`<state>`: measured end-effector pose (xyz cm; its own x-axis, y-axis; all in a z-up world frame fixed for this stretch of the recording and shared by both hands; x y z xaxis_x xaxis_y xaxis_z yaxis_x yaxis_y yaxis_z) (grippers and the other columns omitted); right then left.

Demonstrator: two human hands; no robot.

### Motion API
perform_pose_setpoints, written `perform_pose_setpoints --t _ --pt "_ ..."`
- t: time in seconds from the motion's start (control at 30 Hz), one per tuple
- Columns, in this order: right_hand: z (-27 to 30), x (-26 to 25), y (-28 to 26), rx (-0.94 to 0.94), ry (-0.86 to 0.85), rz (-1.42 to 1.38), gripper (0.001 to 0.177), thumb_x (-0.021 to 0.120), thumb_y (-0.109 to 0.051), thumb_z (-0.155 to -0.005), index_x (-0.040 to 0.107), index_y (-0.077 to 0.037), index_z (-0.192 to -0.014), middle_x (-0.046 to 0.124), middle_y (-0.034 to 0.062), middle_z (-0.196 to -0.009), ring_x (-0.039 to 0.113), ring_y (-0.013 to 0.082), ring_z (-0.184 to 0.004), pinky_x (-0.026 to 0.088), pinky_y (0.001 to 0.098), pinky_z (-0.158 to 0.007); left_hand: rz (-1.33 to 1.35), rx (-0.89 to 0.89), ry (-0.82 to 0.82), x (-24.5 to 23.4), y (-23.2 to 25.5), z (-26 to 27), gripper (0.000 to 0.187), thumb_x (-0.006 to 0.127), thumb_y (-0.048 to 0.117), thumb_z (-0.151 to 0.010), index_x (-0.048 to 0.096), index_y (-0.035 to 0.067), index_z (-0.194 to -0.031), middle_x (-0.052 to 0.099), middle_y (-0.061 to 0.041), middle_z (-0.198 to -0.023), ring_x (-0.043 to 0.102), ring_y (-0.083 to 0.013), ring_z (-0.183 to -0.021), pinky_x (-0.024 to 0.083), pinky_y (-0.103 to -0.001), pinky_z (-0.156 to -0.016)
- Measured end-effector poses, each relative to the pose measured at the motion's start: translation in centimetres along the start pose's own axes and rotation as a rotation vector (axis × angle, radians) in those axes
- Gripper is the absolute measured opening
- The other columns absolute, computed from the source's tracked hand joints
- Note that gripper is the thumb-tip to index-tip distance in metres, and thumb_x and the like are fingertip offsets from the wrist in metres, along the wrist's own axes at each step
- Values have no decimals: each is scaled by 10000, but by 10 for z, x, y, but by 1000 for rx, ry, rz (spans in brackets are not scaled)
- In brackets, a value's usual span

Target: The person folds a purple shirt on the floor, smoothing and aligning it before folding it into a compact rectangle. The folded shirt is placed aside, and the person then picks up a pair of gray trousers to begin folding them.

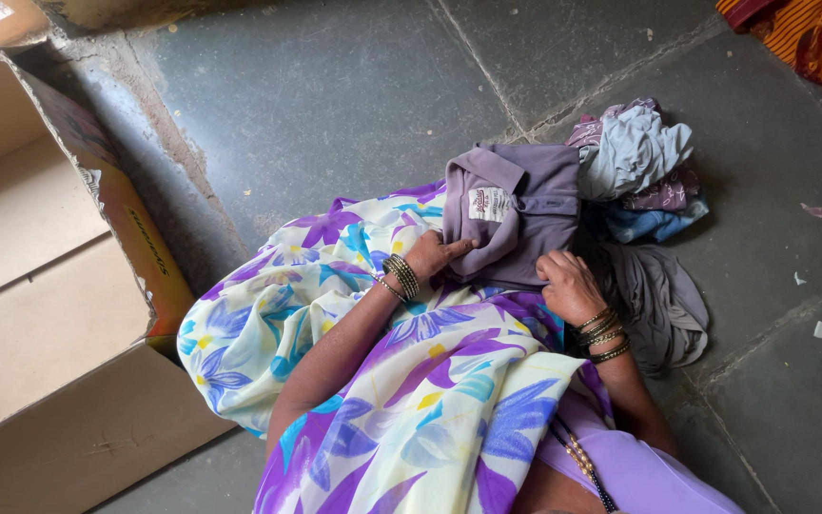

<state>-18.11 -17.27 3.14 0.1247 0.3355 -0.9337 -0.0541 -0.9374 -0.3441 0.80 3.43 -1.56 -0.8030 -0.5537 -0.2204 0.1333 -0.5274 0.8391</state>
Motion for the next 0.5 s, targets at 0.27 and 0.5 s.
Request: perform_pose_setpoints --t 0.27,0.5 --pt "-19 -31 6 66 87 45 117 626 4 -799 614 -44 -905 662 108 -900 647 347 -905 491 479 -813 -322 728 532 -7 38 50 683 767 411 -826 550 5 -1331 510 -218 -1392 491 -397 -1341 419 -504 -1148" --pt "-28 -25 -54 -303 16 -270 204 652 -17 -811 702 -63 -1004 704 93 -1058 675 296 -1036 542 398 -921 -615 894 359 -16 37 37 312 782 176 -826 699 87 -1113 561 -147 -1332 471 -464 -1352 406 -521 -1142"
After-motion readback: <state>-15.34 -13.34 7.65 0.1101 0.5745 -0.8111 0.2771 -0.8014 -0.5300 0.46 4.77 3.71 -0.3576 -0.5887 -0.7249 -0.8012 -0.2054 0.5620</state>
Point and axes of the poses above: each hand's wrist, its own z-axis away from the middle knuckle, its own x-axis out of the palm, y = z × x, the point moved 3 cm from there along -z, towards the middle knuckle
